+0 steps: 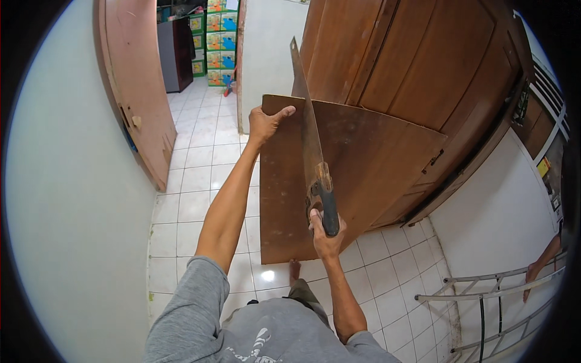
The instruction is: The person uses a hand saw to cut a wooden board while holding it steady with one hand on a tiled floor.
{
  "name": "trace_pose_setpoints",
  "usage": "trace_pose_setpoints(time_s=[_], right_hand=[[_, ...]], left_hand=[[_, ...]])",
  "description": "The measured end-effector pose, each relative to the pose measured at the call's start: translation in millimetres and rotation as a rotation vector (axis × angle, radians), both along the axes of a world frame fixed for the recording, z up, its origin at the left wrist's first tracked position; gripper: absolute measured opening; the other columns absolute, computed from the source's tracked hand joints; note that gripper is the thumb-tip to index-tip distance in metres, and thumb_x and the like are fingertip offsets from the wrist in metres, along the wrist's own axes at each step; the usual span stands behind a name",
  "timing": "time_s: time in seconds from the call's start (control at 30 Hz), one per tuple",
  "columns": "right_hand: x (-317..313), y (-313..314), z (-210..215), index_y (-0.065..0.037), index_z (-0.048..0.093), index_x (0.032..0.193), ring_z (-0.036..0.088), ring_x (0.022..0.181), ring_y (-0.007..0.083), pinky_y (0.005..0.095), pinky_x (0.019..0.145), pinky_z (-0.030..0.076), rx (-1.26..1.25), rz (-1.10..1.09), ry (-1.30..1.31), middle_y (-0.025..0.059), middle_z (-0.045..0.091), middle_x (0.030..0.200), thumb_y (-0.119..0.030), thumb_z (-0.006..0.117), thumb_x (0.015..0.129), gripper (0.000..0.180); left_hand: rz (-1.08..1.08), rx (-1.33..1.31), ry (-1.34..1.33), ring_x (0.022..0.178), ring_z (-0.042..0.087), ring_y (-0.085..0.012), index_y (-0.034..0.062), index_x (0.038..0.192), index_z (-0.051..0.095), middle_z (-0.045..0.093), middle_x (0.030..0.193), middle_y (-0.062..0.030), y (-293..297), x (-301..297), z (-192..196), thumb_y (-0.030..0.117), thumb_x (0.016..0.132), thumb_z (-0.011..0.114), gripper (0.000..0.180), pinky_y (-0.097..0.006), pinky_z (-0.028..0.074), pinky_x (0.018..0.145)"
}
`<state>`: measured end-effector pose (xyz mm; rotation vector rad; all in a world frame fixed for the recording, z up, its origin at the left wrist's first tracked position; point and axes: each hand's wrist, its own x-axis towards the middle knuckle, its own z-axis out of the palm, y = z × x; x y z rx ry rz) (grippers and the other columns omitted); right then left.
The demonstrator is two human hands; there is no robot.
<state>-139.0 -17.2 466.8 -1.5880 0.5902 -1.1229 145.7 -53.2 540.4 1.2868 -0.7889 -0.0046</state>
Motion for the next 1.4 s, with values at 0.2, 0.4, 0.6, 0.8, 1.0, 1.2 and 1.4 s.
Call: trace_pose_setpoints(time_s=[0.2,0.4,0.6,0.8,1.0,1.2,1.4], right_hand=[[0.2,3.8,-6.8,-0.003,0.059,0.075,0.051,0.052,0.0057,0.0237,0.049,0.042,0.006,0.004,-0.012,-0.0002,0.054,0.059,-0.014,0.066,0.086,0.017],[28.3,-45.2,-94.4,-0.003,0.060,0.076,0.051,0.058,0.0067,0.0253,0.053,0.043,-0.151,0.047,0.028,-0.0008,0.055,0.060,-0.013,0.066,0.086,0.015],[15.0,-4.3,-55.6,-0.003,0.061,0.075,0.054,0.060,0.0071,0.0225,0.057,0.043,0.059,-0.069,-0.010,0.0007,0.060,0.064,-0.015,0.070,0.085,0.019],[-41.0,25.1,-2.6,-0.004,0.055,0.071,0.051,0.056,0.0060,0.0215,0.053,0.041,0.023,-0.039,0.032,0.0014,0.058,0.063,-0.014,0.071,0.085,0.023],[-52.5,19.7,18.7,-0.005,0.056,0.069,0.051,0.051,0.0066,0.0227,0.049,0.041,0.160,-0.084,-0.113,0.0011,0.057,0.059,-0.015,0.069,0.086,0.023],[-8.4,8.5,-61.8,-0.003,0.058,0.067,0.052,0.053,0.0063,0.0220,0.050,0.040,-0.111,-0.061,0.003,0.0009,0.058,0.059,-0.012,0.069,0.084,0.022],[-38.8,18.1,25.0,-0.004,0.056,0.065,0.051,0.052,0.0065,0.0223,0.049,0.039,0.075,-0.012,0.072,0.0021,0.057,0.058,-0.015,0.068,0.085,0.026]], left_hand=[[0.022,-0.036,-0.008,0.071,0.063,-0.0099,0.0003,0.084,0.071,0.070,0.078,-0.0043,4.7,-13.7,-0.6,0.035,0.069,0.084,0.040,-0.027,0.051,0.067],[0.088,-0.076,-0.065,0.072,0.065,-0.0144,-0.0006,0.085,0.071,0.071,0.080,-0.0077,-4.4,-16.5,8.5,0.037,0.069,0.083,0.042,-0.029,0.051,0.068],[0.109,-0.020,-0.045,0.073,0.063,-0.0109,-0.0016,0.091,0.069,0.070,0.085,-0.0062,-0.2,-3.1,-0.4,0.029,0.072,0.082,0.038,-0.026,0.051,0.068],[-0.048,-0.089,0.015,0.071,0.064,-0.0112,-0.0014,0.089,0.069,0.070,0.082,-0.0067,5.7,-21.8,1.1,0.030,0.071,0.083,0.039,-0.026,0.052,0.065],[-0.020,-0.104,0.057,0.068,0.064,-0.0117,-0.0017,0.086,0.070,0.070,0.079,-0.0069,13.4,-35.8,3.3,0.032,0.069,0.084,0.041,-0.026,0.052,0.063],[0.056,-0.195,-0.024,0.067,0.065,-0.0123,-0.0002,0.087,0.070,0.070,0.077,-0.0064,7.5,-28.6,-8.4,0.034,0.068,0.084,0.042,-0.027,0.053,0.063],[0.056,-0.131,0.030,0.068,0.065,-0.0131,-0.0011,0.088,0.070,0.070,0.078,-0.0076,2.3,-24.0,-6.7,0.035,0.068,0.084,0.044,-0.028,0.053,0.064]])
